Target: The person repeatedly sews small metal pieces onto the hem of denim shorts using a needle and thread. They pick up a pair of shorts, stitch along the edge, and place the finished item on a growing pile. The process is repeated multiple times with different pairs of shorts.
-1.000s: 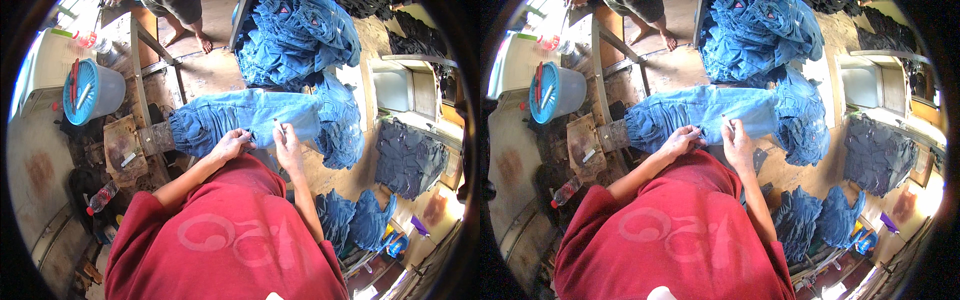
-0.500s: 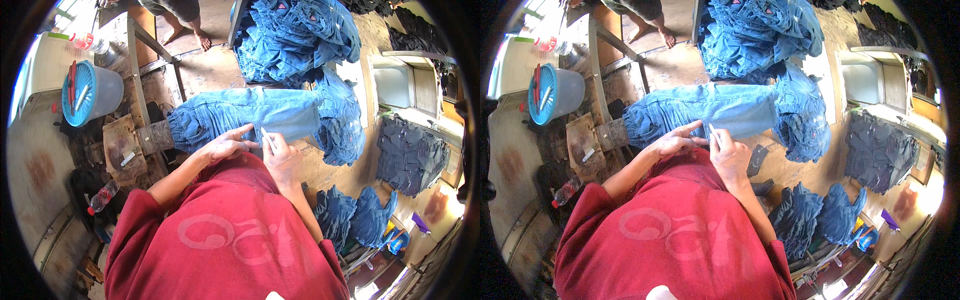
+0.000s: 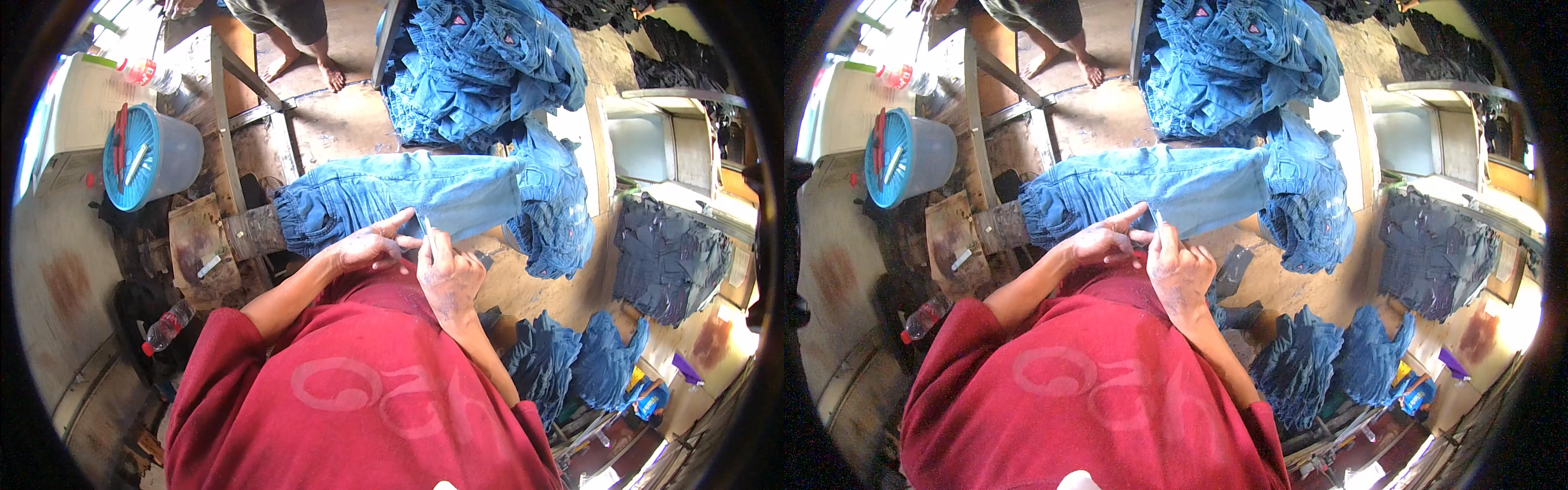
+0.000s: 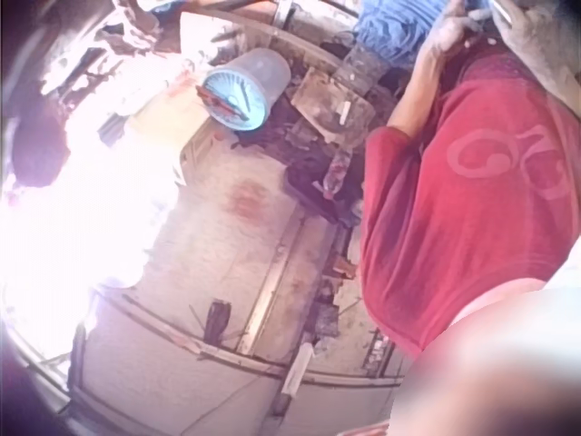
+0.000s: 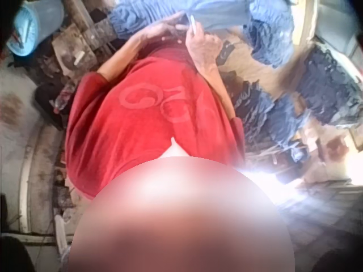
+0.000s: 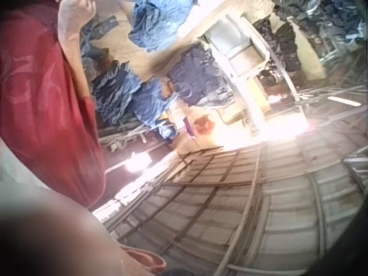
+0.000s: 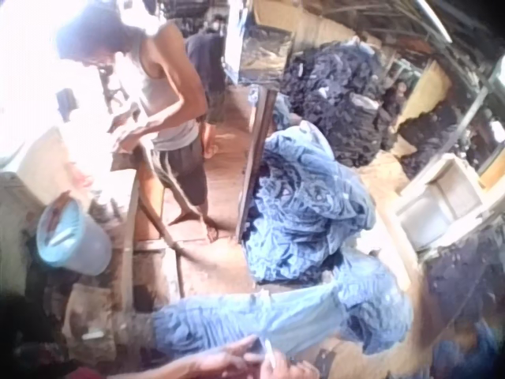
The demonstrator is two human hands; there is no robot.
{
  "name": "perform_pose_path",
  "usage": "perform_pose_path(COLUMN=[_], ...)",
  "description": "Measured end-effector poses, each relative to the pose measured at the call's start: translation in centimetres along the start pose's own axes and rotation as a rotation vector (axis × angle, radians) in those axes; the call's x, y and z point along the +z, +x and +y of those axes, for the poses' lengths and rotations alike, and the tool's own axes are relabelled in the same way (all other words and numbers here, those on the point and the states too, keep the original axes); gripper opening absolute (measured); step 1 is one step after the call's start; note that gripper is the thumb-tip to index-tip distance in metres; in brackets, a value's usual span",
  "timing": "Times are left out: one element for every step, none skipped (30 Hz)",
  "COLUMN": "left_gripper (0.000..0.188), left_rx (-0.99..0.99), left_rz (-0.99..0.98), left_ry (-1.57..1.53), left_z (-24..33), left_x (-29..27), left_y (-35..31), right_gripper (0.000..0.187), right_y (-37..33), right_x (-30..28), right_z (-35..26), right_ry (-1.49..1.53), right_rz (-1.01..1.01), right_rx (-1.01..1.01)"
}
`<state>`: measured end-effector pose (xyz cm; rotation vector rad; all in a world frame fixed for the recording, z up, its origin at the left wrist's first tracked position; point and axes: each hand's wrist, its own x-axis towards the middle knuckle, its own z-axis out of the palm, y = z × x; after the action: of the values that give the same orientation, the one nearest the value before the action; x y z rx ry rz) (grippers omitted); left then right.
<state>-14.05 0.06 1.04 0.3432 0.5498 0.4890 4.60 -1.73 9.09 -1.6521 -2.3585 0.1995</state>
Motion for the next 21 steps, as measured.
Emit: perform_pose_path(left_gripper=[0.112, 0.113, 0.112, 0.112, 0.112, 0.117, 0.112, 0.108, 0.104, 0.094, 0.085, 0.076, 0.038, 0.030, 0.023, 0.021, 0.020, 0.019, 0.018, 0.017, 0.016], left_rx=[0.016, -0.033, -0.012, -0.011, -0.019, 0.000, -0.005, -0.009, -0.014, 0.008, 0.026, 0.009, 0.059, 0.054, 0.026, 0.031, 0.015, -0.005, 0.011, 0.029, 0.034], left_rz=[-0.034, 0.002, -0.006, 0.000, 0.019, 0.000, 0.034, 0.053, 0.070, 0.120, 0.164, 0.257, 0.298, 0.353, 0.397, 0.449, 0.489, 0.543, 0.549, 0.566, 0.592], left_ry=[-0.018, 0.024, 0.013, 0.016, 0.028, -0.033, -0.028, -0.021, -0.009, 0.002, 0.013, 0.034, 0.026, 0.013, 0.013, 0.005, 0.006, 0.006, 0.002, 0.001, -0.003], left_z=[-0.1, -0.2, -0.3, -0.3, -0.4, -0.4, -0.5, -0.6, -0.6, -0.7, -0.9, -1.1, -1.5, -1.7, -2.0, -2.3, -2.5, -2.6, -2.7, -2.8, -2.8], left_x=[0.0, -0.2, -0.2, -0.2, -0.2, -0.2, -0.1, 0.0, 0.1, 0.3, 0.5, 0.7, 1.0, 1.2, 1.5, 1.7, 1.9, 2.0, 2.2, 2.3, 2.4], left_y=[0.1, 0.2, 0.2, 0.3, 0.3, 0.3, 0.3, 0.3, 0.3, 0.3, 0.5, 0.6, 0.8, 1.1, 1.3, 1.6, 1.8, 2.0, 2.2, 2.4, 2.5], right_gripper=[0.007, 0.009, 0.011, 0.012, 0.013, 0.015, 0.015, 0.014, 0.013, 0.011, 0.012, 0.014, 0.015, 0.019, 0.024, 0.024, 0.025, 0.024, 0.024, 0.023, 0.023], right_y=[0.0, -0.2, -0.2, -0.2, -0.2, -0.1, -0.1, -0.2, -0.2, -0.3, -0.3, -0.3, -0.3, -0.3, -0.1, -0.1, -0.1, -0.1, 0.1, 0.2, 0.4], right_x=[0.1, 0.2, 0.1, 0.1, -0.1, -0.2, -0.4, -0.7, -0.9, -1.2, -1.4, -1.5, -1.5, -1.3, -1.0, -0.6, -0.1, 0.4, 0.9, 1.5, 2.0], right_z=[0.1, 0.1, 0.3, 0.4, 0.5, 0.6, 0.6, 0.6, 0.7, 0.9, 1.2, 1.7, 2.4, 3.1, 3.9, 4.5, 5.1, 5.4, 5.7, 5.9, 5.9], right_ry=[-0.086, -0.003, 0.009, 0.023, 0.035, -0.041, 0.015, 0.061, 0.104, 0.252, 0.293, 0.334, 0.374, 0.508, 0.432, 0.528, 0.649, 0.686, 0.746, 0.817, 0.799], right_rz=[0.001, -0.019, -0.006, 0.006, 0.031, -0.001, -0.030, -0.055, -0.084, -0.121, -0.106, -0.104, -0.101, -0.092, -0.133, -0.077, -0.028, -0.110, -0.186, -0.267, -0.284], right_rx=[0.033, -0.017, -0.019, -0.015, -0.031, 0.015, -0.027, -0.058, -0.088, -0.081, 0.031, 0.135, 0.237, 0.345, 0.391, 0.360, 0.368, 0.430, 0.478, 0.545, 0.501])
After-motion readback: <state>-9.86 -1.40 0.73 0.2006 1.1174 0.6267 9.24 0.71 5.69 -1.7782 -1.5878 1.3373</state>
